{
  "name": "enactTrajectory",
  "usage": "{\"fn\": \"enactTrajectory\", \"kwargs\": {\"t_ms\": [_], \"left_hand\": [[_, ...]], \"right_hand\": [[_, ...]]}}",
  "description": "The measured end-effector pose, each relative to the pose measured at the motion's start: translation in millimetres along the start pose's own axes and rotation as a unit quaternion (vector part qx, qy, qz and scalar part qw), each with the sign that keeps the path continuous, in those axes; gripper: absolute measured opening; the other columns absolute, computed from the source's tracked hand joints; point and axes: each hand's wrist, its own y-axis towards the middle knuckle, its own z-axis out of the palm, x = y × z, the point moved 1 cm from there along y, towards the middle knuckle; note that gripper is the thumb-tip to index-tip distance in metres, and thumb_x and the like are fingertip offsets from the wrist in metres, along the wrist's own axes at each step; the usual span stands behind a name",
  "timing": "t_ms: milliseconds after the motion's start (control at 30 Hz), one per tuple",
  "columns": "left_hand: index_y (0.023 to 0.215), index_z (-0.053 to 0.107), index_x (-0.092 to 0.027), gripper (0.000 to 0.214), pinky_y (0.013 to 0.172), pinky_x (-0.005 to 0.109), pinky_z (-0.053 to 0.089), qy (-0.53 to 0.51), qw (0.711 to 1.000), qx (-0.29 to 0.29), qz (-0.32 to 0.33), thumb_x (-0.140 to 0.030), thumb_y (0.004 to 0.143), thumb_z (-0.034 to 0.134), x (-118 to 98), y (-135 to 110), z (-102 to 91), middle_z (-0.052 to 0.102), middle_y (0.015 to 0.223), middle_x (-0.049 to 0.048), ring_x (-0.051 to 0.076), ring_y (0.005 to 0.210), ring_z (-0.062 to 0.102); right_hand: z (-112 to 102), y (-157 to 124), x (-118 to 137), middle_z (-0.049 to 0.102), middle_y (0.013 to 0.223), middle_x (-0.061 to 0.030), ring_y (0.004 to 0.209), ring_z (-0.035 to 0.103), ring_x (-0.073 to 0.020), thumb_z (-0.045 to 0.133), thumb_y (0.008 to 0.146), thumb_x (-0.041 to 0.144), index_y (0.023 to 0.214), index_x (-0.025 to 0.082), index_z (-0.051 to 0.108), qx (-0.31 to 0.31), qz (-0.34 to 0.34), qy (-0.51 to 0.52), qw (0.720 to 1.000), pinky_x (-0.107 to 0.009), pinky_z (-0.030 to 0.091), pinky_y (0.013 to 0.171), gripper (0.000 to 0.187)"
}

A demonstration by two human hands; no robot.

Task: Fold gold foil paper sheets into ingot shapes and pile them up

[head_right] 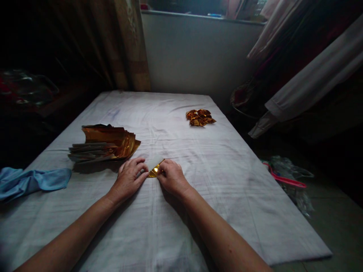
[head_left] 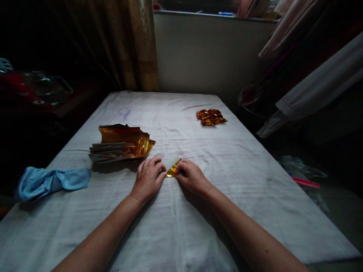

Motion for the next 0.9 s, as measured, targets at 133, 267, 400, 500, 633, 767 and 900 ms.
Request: {"fn": "enactTrajectory", "kwargs": {"t_ms": [133, 267, 400, 500, 633, 767, 900], "left_hand": [[0.097, 0.069, -0.025, 0.009, 0.1, 0.047, 0.039, 0.069, 0.993, -0.074, 0.069, -0.021, 0.09, 0.064, -10, -5, -0.4, 0.067, 0.115, 0.0067, 0.027, 0.109, 0.058], [0.087, 0.068, -0.023, 0.008, 0.084, 0.039, 0.041, 0.124, 0.976, -0.068, 0.163, -0.018, 0.091, 0.064, -19, -8, -2.9, 0.07, 0.088, 0.0031, 0.023, 0.087, 0.06], [0.09, 0.068, -0.021, 0.007, 0.083, 0.04, 0.04, 0.14, 0.971, -0.052, 0.186, -0.018, 0.091, 0.062, -24, -10, -7.9, 0.07, 0.085, 0.0023, 0.023, 0.084, 0.059], [0.091, 0.068, -0.021, 0.006, 0.083, 0.04, 0.039, 0.142, 0.969, -0.058, 0.194, -0.021, 0.092, 0.062, -25, -11, -10.5, 0.071, 0.088, 0.0024, 0.024, 0.085, 0.058], [0.093, 0.069, -0.021, 0.006, 0.083, 0.039, 0.039, 0.152, 0.96, -0.061, 0.227, -0.019, 0.092, 0.063, -18, -8, -14.2, 0.072, 0.086, 0.0011, 0.024, 0.086, 0.059], [0.089, 0.068, -0.019, 0.007, 0.084, 0.038, 0.04, 0.164, 0.951, -0.053, 0.257, -0.014, 0.091, 0.064, -11, 0, -21.7, 0.071, 0.086, 0.0017, 0.023, 0.087, 0.06], [0.084, 0.069, -0.019, 0.008, 0.082, 0.038, 0.041, 0.159, 0.955, -0.033, 0.249, -0.024, 0.09, 0.067, -11, 2, -24.8, 0.07, 0.084, 0.0032, 0.023, 0.085, 0.06]], "right_hand": [[-1, -1, 3, 0.064, 0.081, 0.0004, 0.076, 0.059, -0.0154, 0.066, 0.074, 0.007, 0.071, 0.022, 0.06, -0.008, -0.008, 0.001, 1.0, -0.026, 0.045, 0.071, 0.016], [-9, -4, -5, 0.069, 0.09, -0.0019, 0.088, 0.063, -0.0174, 0.057, 0.078, 0.004, 0.081, 0.022, 0.064, -0.042, -0.003, -0.011, 0.999, -0.029, 0.048, 0.082, 0.02], [-22, -7, -20, 0.07, 0.111, -0.0081, 0.106, 0.06, -0.0247, 0.051, 0.072, -0.002, 0.1, 0.022, 0.068, -0.084, 0.024, -0.088, 0.992, -0.04, 0.046, 0.094, 0.041], [-26, -10, -24, 0.071, 0.111, -0.0073, 0.105, 0.061, -0.0249, 0.05, 0.07, -0.004, 0.105, 0.023, 0.069, -0.073, 0.021, -0.106, 0.991, -0.041, 0.045, 0.094, 0.048], [-23, -17, -18, 0.072, 0.111, -0.0061, 0.104, 0.061, -0.0242, 0.052, 0.071, -0.001, 0.107, 0.024, 0.068, -0.058, -0.007, -0.115, 0.992, -0.04, 0.046, 0.094, 0.047], [-16, -28, -12, 0.072, 0.104, -0.0058, 0.099, 0.062, -0.0244, 0.055, 0.077, 0.005, 0.103, 0.024, 0.068, -0.078, -0.012, -0.109, 0.991, -0.04, 0.047, 0.089, 0.035], [-6, -40, -4, 0.072, 0.099, -0.0049, 0.093, 0.063, -0.0228, 0.058, 0.082, 0.009, 0.101, 0.025, 0.068, -0.088, -0.028, -0.079, 0.993, -0.037, 0.048, 0.086, 0.027]]}}
